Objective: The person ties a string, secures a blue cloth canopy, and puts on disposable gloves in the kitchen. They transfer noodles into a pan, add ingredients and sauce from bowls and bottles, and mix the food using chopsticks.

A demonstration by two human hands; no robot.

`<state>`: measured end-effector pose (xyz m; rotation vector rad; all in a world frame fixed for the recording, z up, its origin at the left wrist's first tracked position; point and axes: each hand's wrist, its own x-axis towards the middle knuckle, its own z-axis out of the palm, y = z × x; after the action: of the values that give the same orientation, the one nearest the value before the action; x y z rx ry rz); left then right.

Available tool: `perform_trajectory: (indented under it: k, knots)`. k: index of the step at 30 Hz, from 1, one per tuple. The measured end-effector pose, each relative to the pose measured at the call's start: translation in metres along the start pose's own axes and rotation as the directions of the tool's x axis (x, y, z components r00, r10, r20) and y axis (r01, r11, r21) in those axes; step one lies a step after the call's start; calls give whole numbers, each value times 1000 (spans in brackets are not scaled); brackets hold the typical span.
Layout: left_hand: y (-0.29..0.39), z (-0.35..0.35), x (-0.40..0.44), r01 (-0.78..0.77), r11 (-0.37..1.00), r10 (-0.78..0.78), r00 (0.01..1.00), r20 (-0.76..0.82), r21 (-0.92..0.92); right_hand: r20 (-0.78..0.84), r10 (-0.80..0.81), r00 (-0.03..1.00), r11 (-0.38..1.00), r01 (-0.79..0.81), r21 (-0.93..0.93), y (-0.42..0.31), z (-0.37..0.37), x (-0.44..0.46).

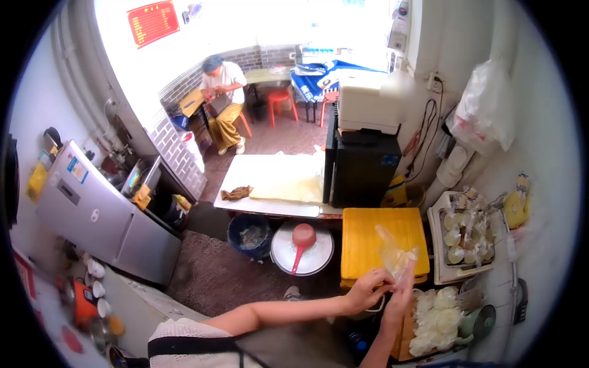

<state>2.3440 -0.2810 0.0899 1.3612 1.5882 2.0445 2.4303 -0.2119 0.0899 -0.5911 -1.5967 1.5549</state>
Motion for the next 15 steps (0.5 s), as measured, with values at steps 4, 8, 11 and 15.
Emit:
perform_trajectory:
  k: [4,8,11,15]
  knots:
    - [-12,-19,-7,-45,997,40,995,88,57,139,207,968,744,-248,620,-8,14,12]
    - [-16,-45,1,-52,996,44,994,97,79,38,195,980,820,-184,542,15,42,19]
    - [-22,-64,1,-63,992,47,989,143,111,19,342,939,743,-283,607,18,57,33]
    - [-26,-86,1,82,996,-87,989,117,42,183,328,927,654,-363,664,17,79,34]
